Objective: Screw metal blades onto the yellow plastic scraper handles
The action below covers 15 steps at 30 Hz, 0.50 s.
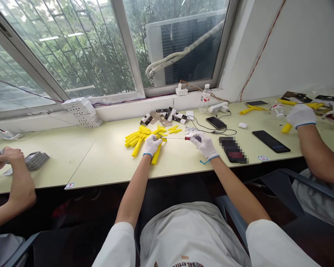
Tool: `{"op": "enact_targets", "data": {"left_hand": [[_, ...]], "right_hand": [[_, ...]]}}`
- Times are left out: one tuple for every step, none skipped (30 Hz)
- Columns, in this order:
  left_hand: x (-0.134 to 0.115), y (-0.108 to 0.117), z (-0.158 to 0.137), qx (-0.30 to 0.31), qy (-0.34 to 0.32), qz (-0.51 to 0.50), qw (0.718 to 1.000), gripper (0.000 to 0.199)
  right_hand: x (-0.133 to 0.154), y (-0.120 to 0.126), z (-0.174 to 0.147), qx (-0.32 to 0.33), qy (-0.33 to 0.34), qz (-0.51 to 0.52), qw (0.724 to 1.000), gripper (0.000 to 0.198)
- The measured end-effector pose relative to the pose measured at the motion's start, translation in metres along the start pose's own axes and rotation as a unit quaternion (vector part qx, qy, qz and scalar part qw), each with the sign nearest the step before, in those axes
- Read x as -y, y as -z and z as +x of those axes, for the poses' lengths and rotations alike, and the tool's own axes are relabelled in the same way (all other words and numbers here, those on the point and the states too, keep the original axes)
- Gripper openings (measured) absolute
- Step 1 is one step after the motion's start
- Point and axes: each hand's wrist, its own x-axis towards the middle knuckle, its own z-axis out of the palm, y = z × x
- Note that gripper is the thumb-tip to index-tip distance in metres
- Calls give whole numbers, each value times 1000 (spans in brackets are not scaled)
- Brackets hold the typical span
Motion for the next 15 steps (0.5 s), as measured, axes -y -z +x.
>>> {"op": "enact_targets", "data": {"left_hand": [[-1, 2, -2, 14, -6, 0, 1000, 25], [-2, 4, -4, 27, -11, -1, 1000, 25], [-3, 6, -5, 37, -14, -1, 999, 26], [-4, 7, -7, 44, -17, -1, 999, 27], [-5, 8, -9, 46, -18, -1, 999, 28], [-6, 8, -10, 45, -19, 0, 999, 29], [-7, 8, -11, 43, -19, 2, 999, 29], [-8, 8, -11, 41, -17, 3, 999, 29], [-8, 8, -12, 42, -16, 3, 999, 28], [-9, 8, -12, 44, -15, 4, 999, 28], [-9, 8, -13, 48, -14, 4, 999, 28], [-9, 8, -13, 52, -15, 4, 999, 27], [-9, 8, -13, 55, -16, 3, 998, 27], [-10, 8, -14, 57, -17, 2, 998, 27], [-10, 8, -15, 59, -19, 0, 998, 26]], "right_hand": [[1, 3, -6, 2, -3, -5, 1000, 33], [2, 4, -11, 3, -5, -9, 1000, 34], [3, 5, -16, 2, -8, -11, 1000, 35], [4, 6, -21, 2, -10, -13, 1000, 36], [6, 5, -25, 0, -13, -14, 1000, 37], [7, 5, -28, -1, -16, -14, 1000, 38], [9, 4, -30, -3, -18, -14, 1000, 39], [10, 3, -32, -5, -20, -13, 1000, 40], [12, 2, -34, -8, -23, -12, 1000, 40], [13, 2, -35, -10, -25, -10, 1000, 40], [14, 2, -36, -12, -27, -7, 1000, 40], [15, 2, -36, -14, -29, -4, 999, 39], [16, 2, -37, -16, -31, -1, 999, 39], [16, 3, -38, -18, -33, 2, 999, 40], [15, 3, -38, -21, -34, 6, 999, 40]]}}
